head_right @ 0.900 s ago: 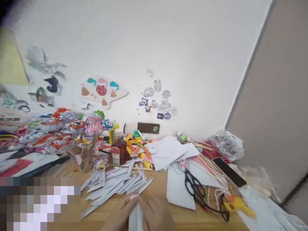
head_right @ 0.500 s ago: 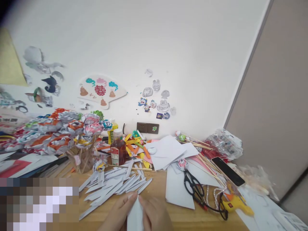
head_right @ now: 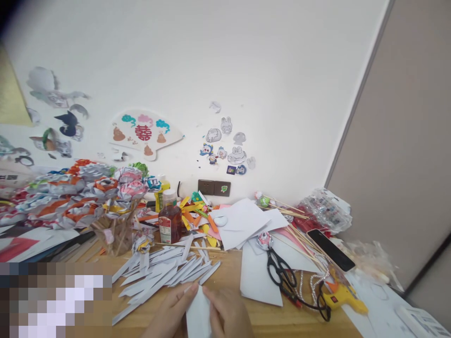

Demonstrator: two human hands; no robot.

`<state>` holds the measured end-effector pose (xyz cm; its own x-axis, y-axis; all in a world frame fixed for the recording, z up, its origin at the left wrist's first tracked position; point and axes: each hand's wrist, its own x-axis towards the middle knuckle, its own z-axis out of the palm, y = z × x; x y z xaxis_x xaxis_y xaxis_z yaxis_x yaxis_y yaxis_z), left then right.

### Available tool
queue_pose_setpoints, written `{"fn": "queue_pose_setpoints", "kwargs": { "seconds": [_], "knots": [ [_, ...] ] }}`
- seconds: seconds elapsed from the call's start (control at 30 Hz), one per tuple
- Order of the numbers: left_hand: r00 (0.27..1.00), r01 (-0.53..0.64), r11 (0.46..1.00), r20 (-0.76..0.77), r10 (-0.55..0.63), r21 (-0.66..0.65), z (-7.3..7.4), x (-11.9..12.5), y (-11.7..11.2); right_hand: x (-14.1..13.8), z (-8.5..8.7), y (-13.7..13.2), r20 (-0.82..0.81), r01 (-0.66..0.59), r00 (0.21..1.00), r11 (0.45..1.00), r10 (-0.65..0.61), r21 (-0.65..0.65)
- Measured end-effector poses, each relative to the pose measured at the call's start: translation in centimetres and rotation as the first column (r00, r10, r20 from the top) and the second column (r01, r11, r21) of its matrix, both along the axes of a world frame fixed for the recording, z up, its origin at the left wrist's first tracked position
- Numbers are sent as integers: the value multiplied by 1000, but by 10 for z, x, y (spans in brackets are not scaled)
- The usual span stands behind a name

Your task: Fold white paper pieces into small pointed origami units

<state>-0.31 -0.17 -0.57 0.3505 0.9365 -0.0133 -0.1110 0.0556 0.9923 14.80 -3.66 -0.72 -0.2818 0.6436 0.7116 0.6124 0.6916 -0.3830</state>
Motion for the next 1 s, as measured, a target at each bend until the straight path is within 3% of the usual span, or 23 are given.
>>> {"fn": "queue_pose_setpoints", "kwargs": {
  "seconds": [0.2,0.3,0.43,0.63,0.8,1.0],
  "knots": [
    [1000,-15,1000,11,15,-27,6,0,-4,1,-3,0,-70,7,997,997,-13,-76],
    [997,-79,996,11,79,-49,6,1,-6,-1,-6,0,-186,-2,982,973,-42,-231],
    [998,-67,997,-16,66,-43,4,0,-3,-5,-9,-1,-338,-32,934,919,-113,-394],
    [993,-115,993,-12,115,0,9,1,-6,-2,-5,0,-197,28,977,965,-82,-262],
    [992,-128,992,6,128,3,6,1,-7,1,-1,0,-104,-17,995,984,-2,-179],
    [992,-118,991,30,120,-59,-4,0,5,7,3,3,-95,109,988,986,-121,-126]
  ]
}}
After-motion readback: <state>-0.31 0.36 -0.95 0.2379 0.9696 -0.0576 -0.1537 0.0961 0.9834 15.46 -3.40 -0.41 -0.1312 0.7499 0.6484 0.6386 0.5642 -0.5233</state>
